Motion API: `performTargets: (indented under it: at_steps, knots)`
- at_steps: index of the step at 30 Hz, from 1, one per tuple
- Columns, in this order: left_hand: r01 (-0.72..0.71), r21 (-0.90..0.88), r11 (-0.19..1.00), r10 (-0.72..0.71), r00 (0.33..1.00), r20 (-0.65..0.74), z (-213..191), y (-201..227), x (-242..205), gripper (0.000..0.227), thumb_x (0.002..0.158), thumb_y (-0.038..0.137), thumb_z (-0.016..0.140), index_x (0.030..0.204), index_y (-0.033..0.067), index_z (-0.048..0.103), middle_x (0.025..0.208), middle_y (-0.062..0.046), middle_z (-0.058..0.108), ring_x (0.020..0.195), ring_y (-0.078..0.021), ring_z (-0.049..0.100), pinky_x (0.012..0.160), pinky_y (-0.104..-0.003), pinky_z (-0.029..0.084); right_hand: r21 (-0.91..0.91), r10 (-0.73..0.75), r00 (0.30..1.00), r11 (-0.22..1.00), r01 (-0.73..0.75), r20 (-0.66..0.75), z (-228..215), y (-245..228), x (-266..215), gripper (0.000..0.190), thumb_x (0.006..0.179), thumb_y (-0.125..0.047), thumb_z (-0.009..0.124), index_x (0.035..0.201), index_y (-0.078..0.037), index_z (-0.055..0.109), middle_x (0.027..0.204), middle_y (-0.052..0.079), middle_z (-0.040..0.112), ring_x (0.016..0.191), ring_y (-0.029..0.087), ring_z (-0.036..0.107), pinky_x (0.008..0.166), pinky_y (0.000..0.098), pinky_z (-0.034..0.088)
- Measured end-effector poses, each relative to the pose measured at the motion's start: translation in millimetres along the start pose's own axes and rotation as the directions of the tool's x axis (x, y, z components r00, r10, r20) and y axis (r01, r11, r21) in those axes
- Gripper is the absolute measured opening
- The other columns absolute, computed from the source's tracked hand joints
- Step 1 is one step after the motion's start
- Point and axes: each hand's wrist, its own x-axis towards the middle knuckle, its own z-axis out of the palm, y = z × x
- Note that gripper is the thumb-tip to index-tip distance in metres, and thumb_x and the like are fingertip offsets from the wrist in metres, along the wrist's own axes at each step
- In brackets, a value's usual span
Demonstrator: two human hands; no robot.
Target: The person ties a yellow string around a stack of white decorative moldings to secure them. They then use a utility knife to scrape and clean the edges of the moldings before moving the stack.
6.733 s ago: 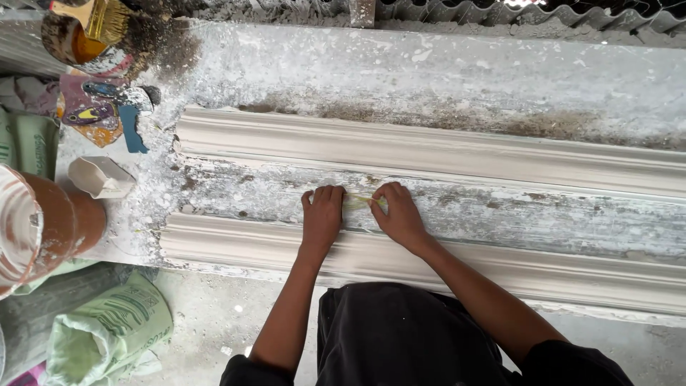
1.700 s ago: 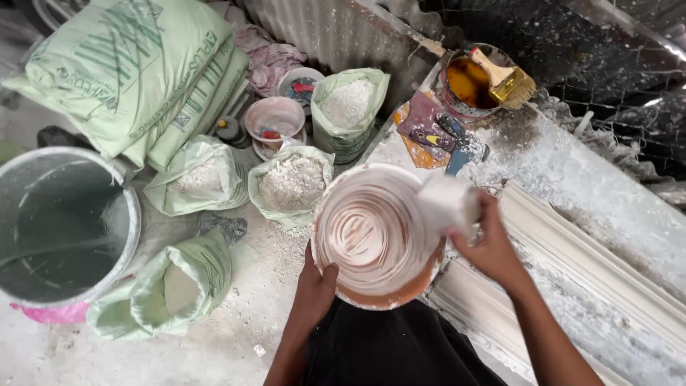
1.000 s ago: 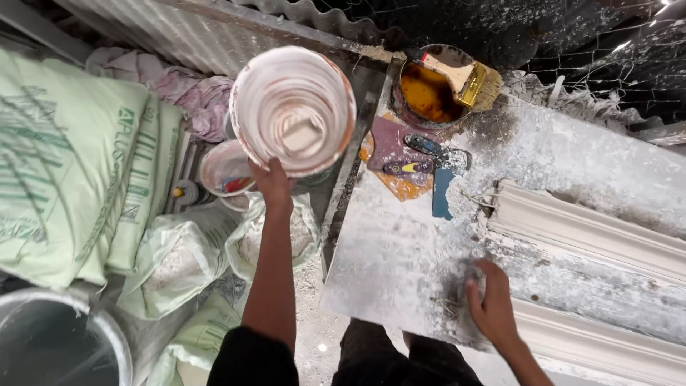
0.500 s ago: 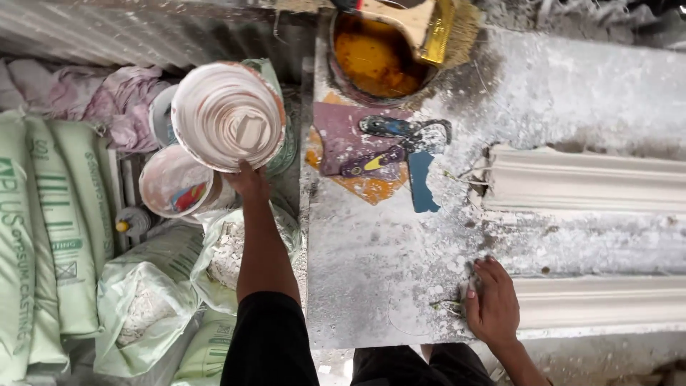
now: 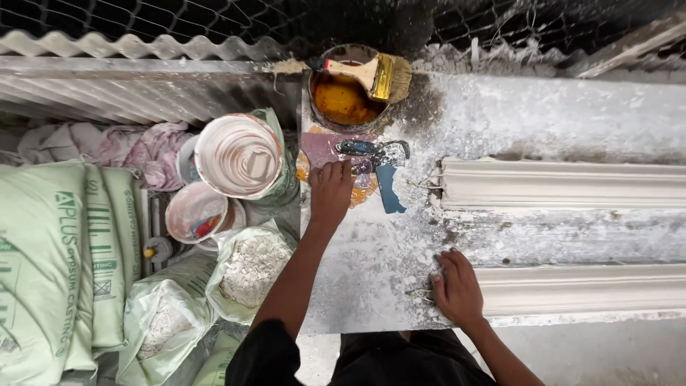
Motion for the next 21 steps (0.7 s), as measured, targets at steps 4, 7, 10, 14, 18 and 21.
performTargets:
  at_steps: [4,7,10,14,18,21]
  knots:
    - [0.015,0.193,0.981,-0.04,0.991,0.125,-15.9,26.1,-3.2,0.029,0.091,0.014,0.062,0.118,0.0052,0.063,0.109,-0.01,0.061,0.105,-0.0275,0.058,0.091,-0.046,0.045,0.075,-0.027,0.999,0.997,0.03,-0.039,1.2,3.5,0.3,0.037,0.094,-0.015,0.055,0.129,-0.003,0.058,0.134,0.017,0.057,0.133,0.039,0.049,0.112,0.0487,0.039]
    - [0.133,0.23,0.964,-0.16,0.982,0.105,-40.0,60.0,-32.1,0.022,0.094,0.011,0.058,0.115,0.0063,0.061,0.114,-0.011,0.062,0.102,-0.0278,0.06,0.086,-0.043,0.048,0.325,0.029,0.998,0.945,-0.044,0.051,1.4,-9.9,24.6,0.038,0.103,-0.023,0.046,0.133,-0.003,0.057,0.135,0.016,0.058,0.127,0.033,0.055,0.11,0.0444,0.042]
    - [0.259,0.186,0.948,-0.266,0.964,0.011,-71.0,98.7,-77.8,0.024,0.095,0.011,0.057,0.118,0.0036,0.057,0.124,-0.016,0.06,0.103,-0.0301,0.061,0.085,-0.043,0.048,0.648,0.046,0.915,0.691,-0.32,0.402,10.9,-49.2,57.9,0.046,0.107,-0.036,0.036,0.141,-0.008,0.048,0.139,0.011,0.059,0.121,0.026,0.06,0.105,0.0395,0.047]
    - [0.419,-0.068,0.905,-0.419,0.908,0.025,-120.6,165.3,-143.3,0.051,0.09,0.012,0.059,0.136,-0.0056,0.046,0.139,-0.026,0.049,0.12,-0.0416,0.05,0.096,-0.05,0.042,0.666,-0.136,0.653,0.221,-0.713,0.745,28.3,-110.0,68.6,0.048,0.105,-0.043,0.035,0.14,-0.011,0.044,0.133,0.01,0.064,0.112,0.024,0.064,0.099,0.0371,0.052]
    - [0.55,-0.187,0.814,-0.555,0.831,0.03,-134.6,177.5,-190.4,0.066,0.086,0.013,0.06,0.145,-0.0101,0.04,0.146,-0.031,0.043,0.129,-0.0479,0.044,0.104,-0.054,0.038,0.502,-0.275,0.437,0.243,-0.83,0.856,53.9,-119.7,65.7,0.047,0.108,-0.045,0.038,0.128,-0.005,0.055,0.102,0.01,0.068,0.083,0.021,0.065,0.072,0.0335,0.052]
    - [0.743,-0.058,0.667,-0.738,0.669,0.084,-123.6,136.2,-223.6,0.063,0.092,0.017,0.061,0.149,0.002,0.041,0.152,-0.025,0.041,0.143,-0.0415,0.037,0.112,-0.057,0.03,0.302,-0.22,0.214,0.549,-0.779,0.952,76.8,-153.8,72.5,0.049,0.108,-0.049,0.036,0.115,-0.009,0.061,0.073,0.004,0.059,0.05,0.016,0.053,0.041,0.0312,0.042]
